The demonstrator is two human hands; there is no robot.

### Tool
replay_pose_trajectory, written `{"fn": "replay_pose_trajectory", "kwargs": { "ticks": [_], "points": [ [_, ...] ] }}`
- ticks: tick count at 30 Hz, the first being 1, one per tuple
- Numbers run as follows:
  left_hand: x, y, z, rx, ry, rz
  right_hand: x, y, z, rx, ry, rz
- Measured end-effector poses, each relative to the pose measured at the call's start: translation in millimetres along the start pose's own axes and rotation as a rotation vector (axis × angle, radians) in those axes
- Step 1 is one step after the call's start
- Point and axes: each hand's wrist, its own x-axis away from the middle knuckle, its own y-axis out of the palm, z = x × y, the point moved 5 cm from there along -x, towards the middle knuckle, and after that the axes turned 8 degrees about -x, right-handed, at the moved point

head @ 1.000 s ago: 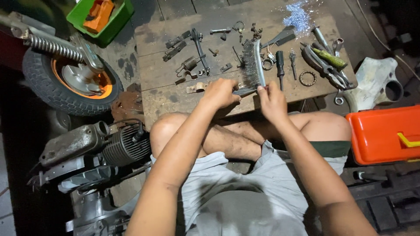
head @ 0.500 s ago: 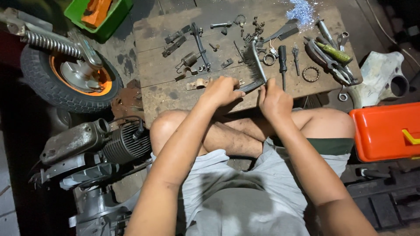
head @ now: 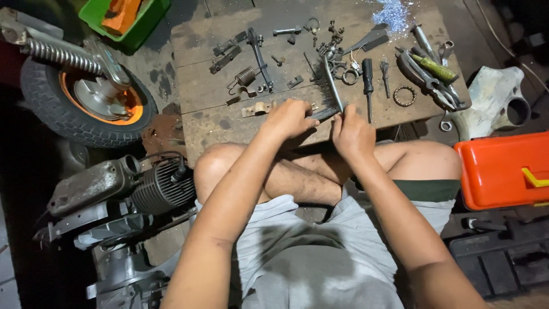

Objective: The person sits cross-legged on the floor and uses a wire brush to scrub a metal part on a low wooden table. They then use a screwdriver to scrape the surface of the same part. Various tools and metal pieces are scattered on the table.

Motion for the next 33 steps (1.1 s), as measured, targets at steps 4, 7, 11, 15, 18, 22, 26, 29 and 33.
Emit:
{"fn": "replay_pose_trajectory", "kwargs": {
  "ticks": [4, 7, 11, 15, 18, 22, 26, 29, 33],
  "points": [
    [7, -6, 4, 0.015, 0.007, 0.017, -2, 2, 8, 0.073, 0.058, -0.098],
    [5, -4, 3, 0.009, 0.017, 0.024, -7, -2, 5, 0.055, 0.041, -0.06],
    [12, -12, 10, 0.036, 0.023, 0.03, 6, -3, -11, 0.068, -0.059, 0.032],
    [18, -18, 13, 0.036, 0.038, 0.048, -2, 5, 8, 0.138, 0.045, -0.022],
    [9, -3, 9, 0.035, 0.035, 0.037, -1, 4, 3, 0.141, 0.048, -0.009],
    [6, 3, 5, 0.091, 0.042, 0.049, 9, 1, -16, 0.036, -0.042, -0.015],
    [1, 8, 2, 0.013, 0.027, 0.032, -5, -9, 5, 0.116, -0.089, 0.095],
    [2, 0, 4, 0.007, 0.034, 0.035, -6, -1, 10, 0.059, -0.001, 0.071],
    [1, 2, 5, 0.013, 0.037, 0.039, 15, 11, -14, 0.002, -0.113, 0.063]
  ]
}}
